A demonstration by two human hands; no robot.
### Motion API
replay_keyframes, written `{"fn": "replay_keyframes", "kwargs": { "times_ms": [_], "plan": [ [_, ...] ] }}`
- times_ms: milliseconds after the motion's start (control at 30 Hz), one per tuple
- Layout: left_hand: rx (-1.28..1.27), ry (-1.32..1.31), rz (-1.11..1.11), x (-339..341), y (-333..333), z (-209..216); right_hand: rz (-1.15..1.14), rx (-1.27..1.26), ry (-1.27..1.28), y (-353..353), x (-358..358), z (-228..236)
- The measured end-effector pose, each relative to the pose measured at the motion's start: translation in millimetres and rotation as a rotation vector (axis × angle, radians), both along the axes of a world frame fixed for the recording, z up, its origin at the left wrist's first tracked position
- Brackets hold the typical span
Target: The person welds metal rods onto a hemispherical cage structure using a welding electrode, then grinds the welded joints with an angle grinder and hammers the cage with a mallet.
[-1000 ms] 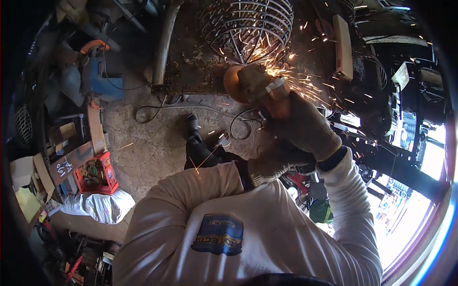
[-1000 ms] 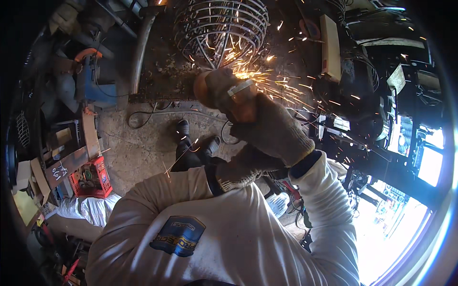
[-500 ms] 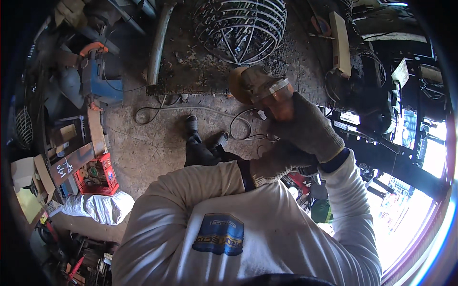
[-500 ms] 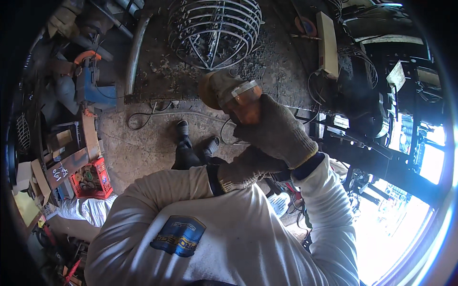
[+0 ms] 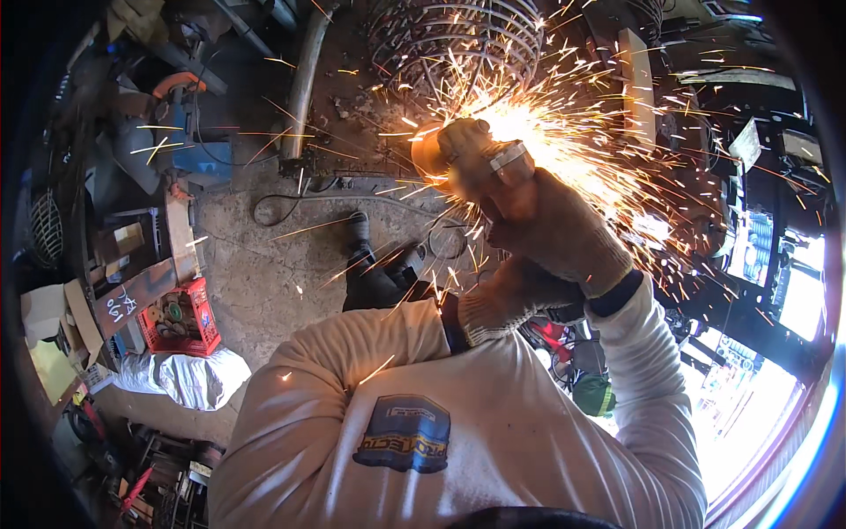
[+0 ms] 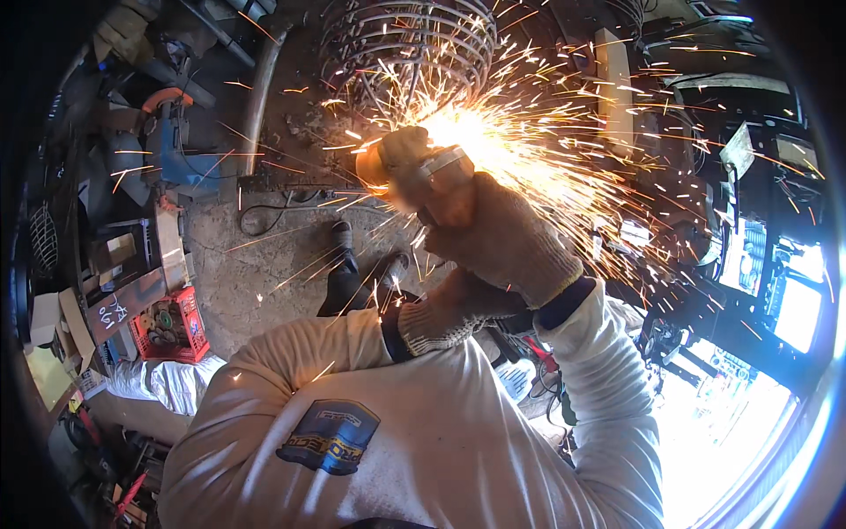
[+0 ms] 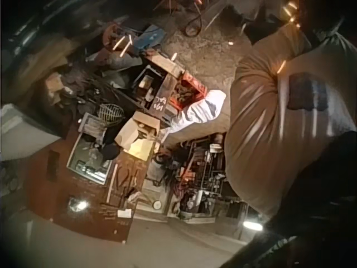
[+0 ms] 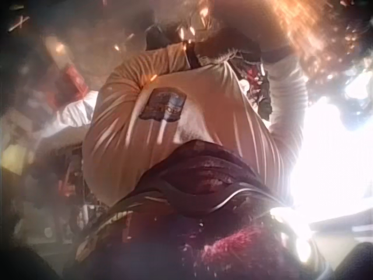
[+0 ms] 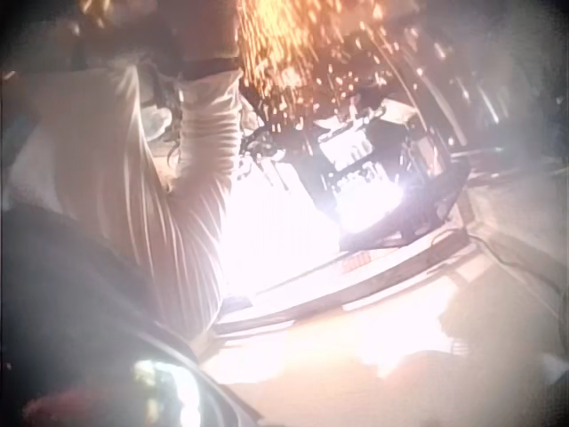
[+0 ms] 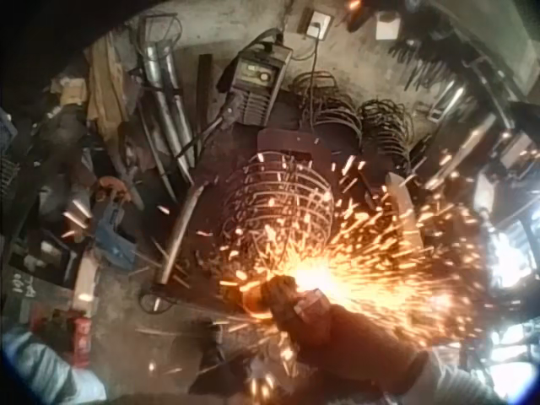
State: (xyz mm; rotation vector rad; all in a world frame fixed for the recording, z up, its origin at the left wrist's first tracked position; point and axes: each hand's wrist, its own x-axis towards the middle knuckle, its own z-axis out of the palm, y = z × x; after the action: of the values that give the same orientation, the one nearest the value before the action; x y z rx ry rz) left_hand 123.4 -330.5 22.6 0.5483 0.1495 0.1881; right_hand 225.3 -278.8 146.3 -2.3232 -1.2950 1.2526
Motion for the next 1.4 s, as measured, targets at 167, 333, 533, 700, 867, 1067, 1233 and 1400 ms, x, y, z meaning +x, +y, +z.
{"fn": "replay_keyframes", "kwargs": {
  "times_ms": [167,333,533,700,867,1067,1233,1400],
  "plan": [
    [-0.100,-0.033,0.000,-0.1,7.5,12.7,-0.144,0.080,0.103,-14.6,3.8,-7.8],
    [-0.201,-0.075,0.014,-4.9,5.8,18.0,-0.079,0.127,0.060,-14.1,2.1,-10.9],
    [-0.220,-0.063,0.037,-6.1,3.1,15.8,-0.106,0.114,0.126,-2.1,-8.4,12.3],
    [-0.156,-0.042,0.028,-8.5,-5.9,7.7,-0.096,0.042,-0.013,-10.3,-9.7,13.1],
    [-0.153,-0.074,0.052,-3.5,-22.1,3.3,-0.166,0.187,-0.144,-40.2,-12.7,17.0],
    [0.352,-0.040,0.064,0.4,-14.4,23.2,-0.548,0.311,0.200,-83.0,10.9,12.9],
    [0.623,0.158,-0.174,1.6,18.6,83.3,-0.547,0.663,0.382,-111.9,32.0,7.8],
    [0.588,-0.006,0.023,19.4,14.4,62.3,-0.711,0.810,0.830,-118.2,53.4,-12.6]
  ]
}}
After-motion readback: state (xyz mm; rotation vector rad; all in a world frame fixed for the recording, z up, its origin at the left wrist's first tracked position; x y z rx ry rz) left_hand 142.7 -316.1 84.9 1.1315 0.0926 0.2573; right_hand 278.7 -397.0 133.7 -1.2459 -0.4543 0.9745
